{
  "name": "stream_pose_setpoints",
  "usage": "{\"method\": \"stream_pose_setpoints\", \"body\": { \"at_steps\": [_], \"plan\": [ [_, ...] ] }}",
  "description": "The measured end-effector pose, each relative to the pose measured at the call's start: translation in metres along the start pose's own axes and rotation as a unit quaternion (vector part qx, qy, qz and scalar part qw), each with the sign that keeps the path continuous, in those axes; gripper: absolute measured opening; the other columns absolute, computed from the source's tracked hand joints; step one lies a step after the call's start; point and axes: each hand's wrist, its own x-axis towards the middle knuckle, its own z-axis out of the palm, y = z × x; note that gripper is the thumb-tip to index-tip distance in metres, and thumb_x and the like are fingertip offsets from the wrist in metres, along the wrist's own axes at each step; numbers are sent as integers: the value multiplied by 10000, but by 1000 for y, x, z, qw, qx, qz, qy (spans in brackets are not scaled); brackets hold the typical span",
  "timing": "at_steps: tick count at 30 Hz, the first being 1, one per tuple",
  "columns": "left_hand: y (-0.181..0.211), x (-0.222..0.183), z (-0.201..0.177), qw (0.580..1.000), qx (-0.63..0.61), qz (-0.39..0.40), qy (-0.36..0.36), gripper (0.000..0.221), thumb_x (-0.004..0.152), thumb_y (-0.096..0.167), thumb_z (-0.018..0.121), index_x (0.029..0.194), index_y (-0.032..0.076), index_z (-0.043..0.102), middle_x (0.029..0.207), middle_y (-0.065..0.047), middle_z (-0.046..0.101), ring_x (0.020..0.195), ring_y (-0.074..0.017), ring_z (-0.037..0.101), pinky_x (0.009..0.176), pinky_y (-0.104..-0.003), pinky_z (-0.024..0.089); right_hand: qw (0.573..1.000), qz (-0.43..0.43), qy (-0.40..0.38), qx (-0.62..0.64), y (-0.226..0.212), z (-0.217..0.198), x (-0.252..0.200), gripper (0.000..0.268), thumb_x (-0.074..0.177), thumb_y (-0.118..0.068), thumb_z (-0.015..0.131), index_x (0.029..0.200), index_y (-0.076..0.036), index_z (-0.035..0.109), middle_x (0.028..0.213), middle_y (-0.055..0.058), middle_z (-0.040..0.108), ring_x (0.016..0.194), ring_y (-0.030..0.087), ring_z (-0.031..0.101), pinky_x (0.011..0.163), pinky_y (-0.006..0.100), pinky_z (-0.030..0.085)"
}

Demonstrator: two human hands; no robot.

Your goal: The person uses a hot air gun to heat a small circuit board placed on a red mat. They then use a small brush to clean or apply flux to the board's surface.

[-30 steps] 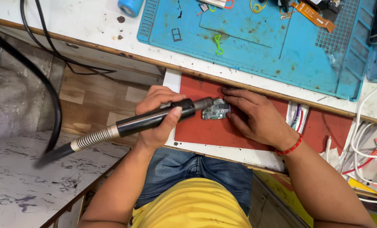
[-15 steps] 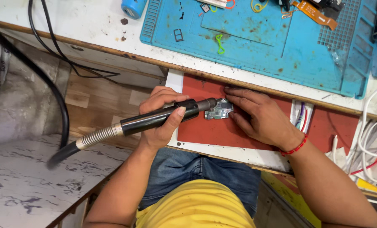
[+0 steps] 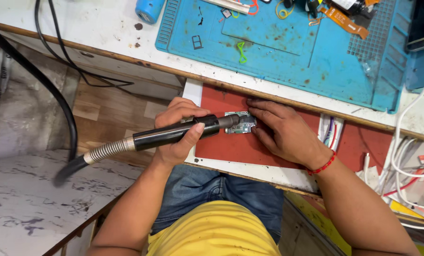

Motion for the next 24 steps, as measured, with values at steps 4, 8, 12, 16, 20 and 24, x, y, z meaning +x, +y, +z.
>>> {"method": "stream_pose_setpoints", "body": {
  "at_steps": [4,8,12,16,20,24],
  "plan": [
    [-1,-1,0,997,-8,34,-67,258,883,247,699,1004,20,724,987,-120,761,950,-244,694,946,-357,538,1000,-3,-3,-4,2,1,-3,481,839,-74,709,1303,29,632,1364,188,627,1222,374,615,1031,441,502],
    [3,2,2,1000,13,20,-20,238,914,239,701,1014,24,722,993,-118,770,937,-240,711,982,-369,528,1000,-13,6,0,-3,0,0,455,853,-85,720,1289,17,640,1366,180,626,1225,372,614,1034,441,498],
    [4,1,4,998,9,54,-44,268,886,267,706,1007,28,725,980,-110,749,970,-258,697,967,-363,545,1000,-10,7,-16,-7,-4,1,443,824,-78,721,1250,19,653,1348,186,635,1207,369,626,1018,432,512],
    [1,-2,0,1000,14,10,-9,276,922,250,713,1030,-4,720,1012,-126,753,949,-254,663,914,-347,531,1000,17,3,-25,-8,-4,-4,414,831,-78,724,1228,22,662,1301,180,655,1157,362,646,984,422,537],
    [-1,-3,2,999,24,19,16,282,941,261,712,1039,-3,717,1029,-125,750,974,-246,669,934,-349,536,999,37,12,-7,-7,-4,-5,409,855,-80,722,1249,13,662,1293,168,661,1140,353,655,969,418,545],
    [-4,-3,1,999,-6,37,-37,271,928,266,718,1030,15,726,1006,-115,776,981,-222,719,930,-356,530,1000,21,11,-20,-6,0,-5,399,871,-80,717,1254,14,656,1328,171,645,1180,363,643,1001,425,536]
  ]
}}
